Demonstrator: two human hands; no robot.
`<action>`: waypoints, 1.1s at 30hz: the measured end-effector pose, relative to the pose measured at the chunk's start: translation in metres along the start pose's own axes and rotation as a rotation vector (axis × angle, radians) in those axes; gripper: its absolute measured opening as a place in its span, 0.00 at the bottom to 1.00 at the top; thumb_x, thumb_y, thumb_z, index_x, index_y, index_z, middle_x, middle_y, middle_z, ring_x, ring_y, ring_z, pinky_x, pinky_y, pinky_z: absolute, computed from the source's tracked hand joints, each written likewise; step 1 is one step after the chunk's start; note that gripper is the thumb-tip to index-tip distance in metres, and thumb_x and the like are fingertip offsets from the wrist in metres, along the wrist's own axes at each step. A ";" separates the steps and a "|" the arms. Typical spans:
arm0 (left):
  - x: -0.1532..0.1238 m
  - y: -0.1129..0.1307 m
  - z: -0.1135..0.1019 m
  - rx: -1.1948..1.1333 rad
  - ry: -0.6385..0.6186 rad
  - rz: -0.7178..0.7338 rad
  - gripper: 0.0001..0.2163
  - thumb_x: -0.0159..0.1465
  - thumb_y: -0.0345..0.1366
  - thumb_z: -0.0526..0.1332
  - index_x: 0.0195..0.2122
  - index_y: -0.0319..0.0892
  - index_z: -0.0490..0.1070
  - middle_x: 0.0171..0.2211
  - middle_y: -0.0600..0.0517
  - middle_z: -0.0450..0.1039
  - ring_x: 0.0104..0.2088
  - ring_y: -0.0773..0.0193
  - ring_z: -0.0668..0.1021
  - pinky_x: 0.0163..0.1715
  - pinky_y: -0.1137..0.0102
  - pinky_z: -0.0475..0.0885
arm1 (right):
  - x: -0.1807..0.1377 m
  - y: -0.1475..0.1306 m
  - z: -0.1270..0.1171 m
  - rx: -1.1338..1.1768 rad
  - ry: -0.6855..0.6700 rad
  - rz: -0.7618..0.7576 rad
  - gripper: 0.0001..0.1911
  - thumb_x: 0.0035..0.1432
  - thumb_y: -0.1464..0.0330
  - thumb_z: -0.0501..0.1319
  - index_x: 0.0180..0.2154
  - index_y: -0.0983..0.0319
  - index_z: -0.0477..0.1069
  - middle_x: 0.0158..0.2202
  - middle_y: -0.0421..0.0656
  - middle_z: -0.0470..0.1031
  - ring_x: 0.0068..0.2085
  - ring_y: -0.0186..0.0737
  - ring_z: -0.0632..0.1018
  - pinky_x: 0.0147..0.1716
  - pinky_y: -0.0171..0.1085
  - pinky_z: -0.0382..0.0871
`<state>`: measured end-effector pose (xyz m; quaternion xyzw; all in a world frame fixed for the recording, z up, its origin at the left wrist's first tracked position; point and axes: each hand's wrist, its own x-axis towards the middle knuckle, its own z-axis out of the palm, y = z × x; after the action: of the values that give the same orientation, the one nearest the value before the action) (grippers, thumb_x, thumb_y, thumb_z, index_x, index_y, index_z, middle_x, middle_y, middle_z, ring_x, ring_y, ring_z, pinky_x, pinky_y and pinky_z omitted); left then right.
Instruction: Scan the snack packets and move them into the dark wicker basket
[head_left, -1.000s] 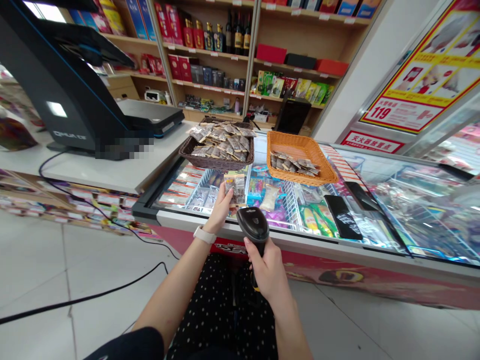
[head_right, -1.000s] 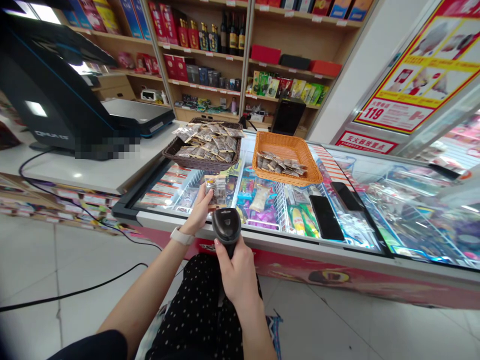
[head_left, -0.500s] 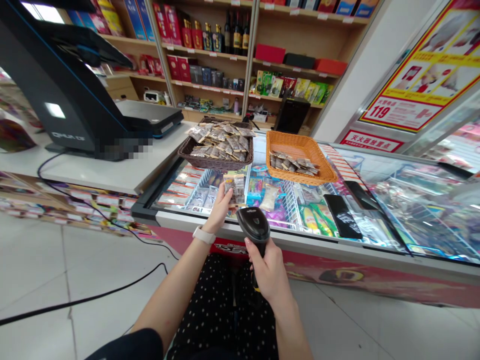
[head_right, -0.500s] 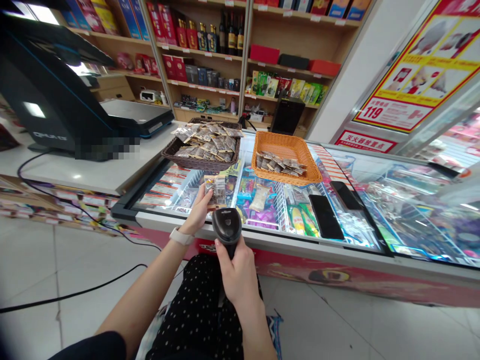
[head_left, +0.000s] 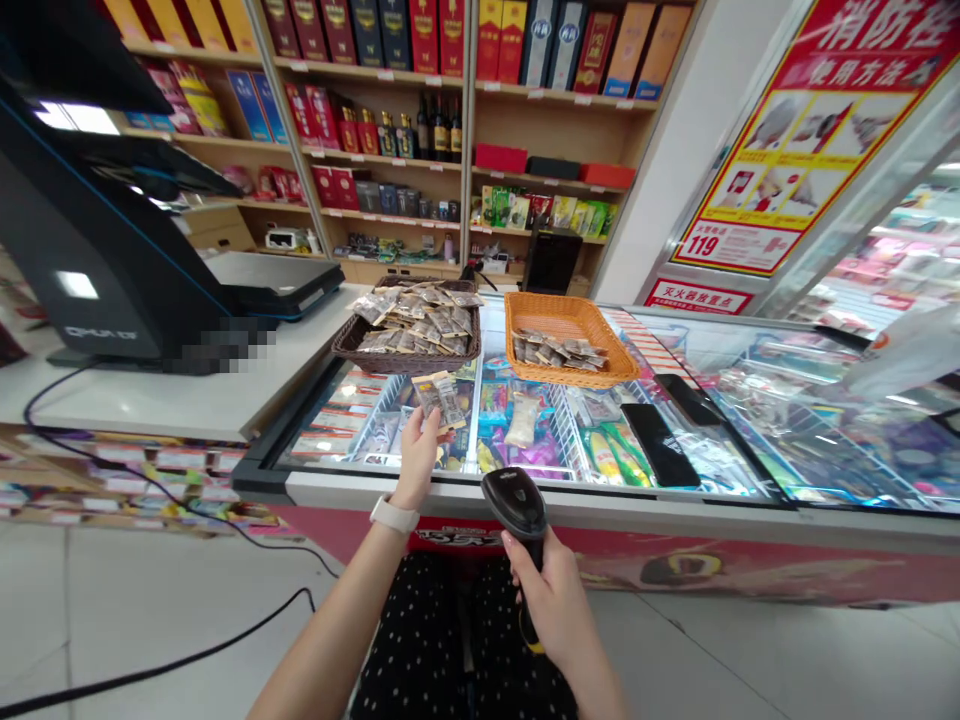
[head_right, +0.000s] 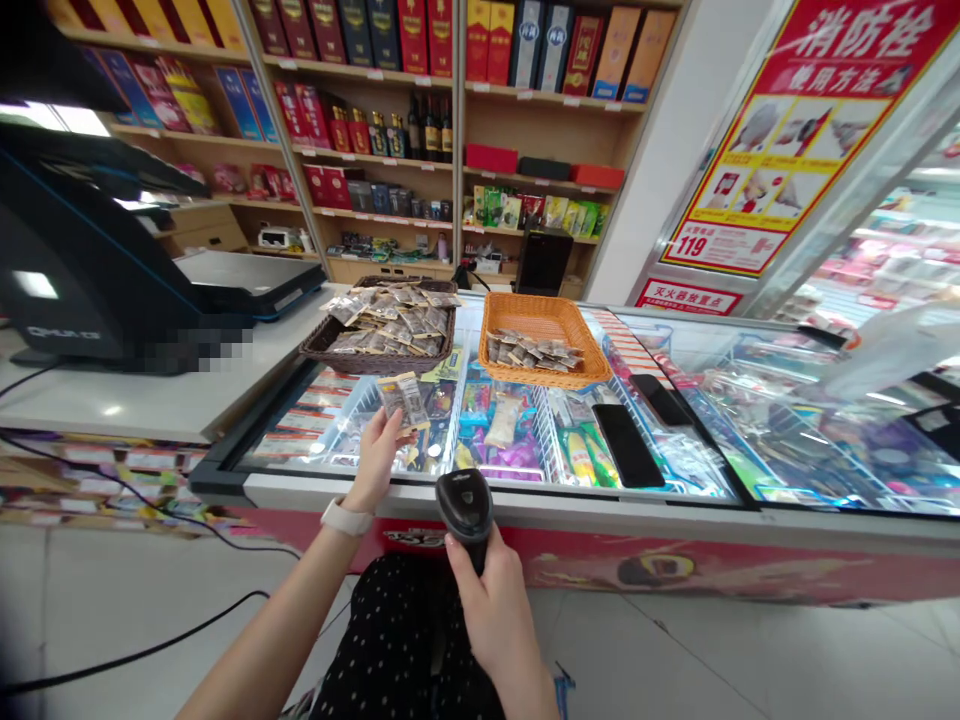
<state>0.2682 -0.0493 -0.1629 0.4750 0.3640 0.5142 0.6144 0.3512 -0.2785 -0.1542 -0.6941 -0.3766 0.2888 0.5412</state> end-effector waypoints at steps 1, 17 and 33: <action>0.004 0.003 0.004 -0.014 0.006 -0.002 0.19 0.58 0.49 0.70 0.42 0.41 0.73 0.38 0.50 0.77 0.29 0.66 0.78 0.31 0.71 0.77 | 0.001 0.002 -0.002 0.008 0.017 0.000 0.27 0.66 0.46 0.59 0.45 0.63 0.79 0.30 0.48 0.82 0.34 0.53 0.84 0.20 0.36 0.71; 0.118 0.043 0.207 -0.004 -0.404 -0.288 0.08 0.58 0.18 0.65 0.35 0.37 0.72 0.31 0.48 0.76 0.31 0.67 0.80 0.43 0.70 0.78 | 0.008 0.001 -0.024 0.138 0.229 -0.113 0.26 0.64 0.43 0.61 0.30 0.58 0.76 0.22 0.45 0.78 0.31 0.52 0.83 0.27 0.40 0.77; 0.132 0.028 0.187 0.190 -0.450 -0.174 0.19 0.58 0.23 0.66 0.51 0.35 0.78 0.35 0.46 0.81 0.30 0.63 0.83 0.35 0.71 0.79 | 0.006 -0.006 -0.028 0.114 0.194 -0.087 0.26 0.66 0.45 0.60 0.40 0.62 0.79 0.28 0.47 0.80 0.34 0.51 0.82 0.33 0.41 0.76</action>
<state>0.4622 0.0409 -0.0781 0.5999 0.3045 0.3044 0.6744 0.3761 -0.2876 -0.1413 -0.6700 -0.3351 0.2176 0.6257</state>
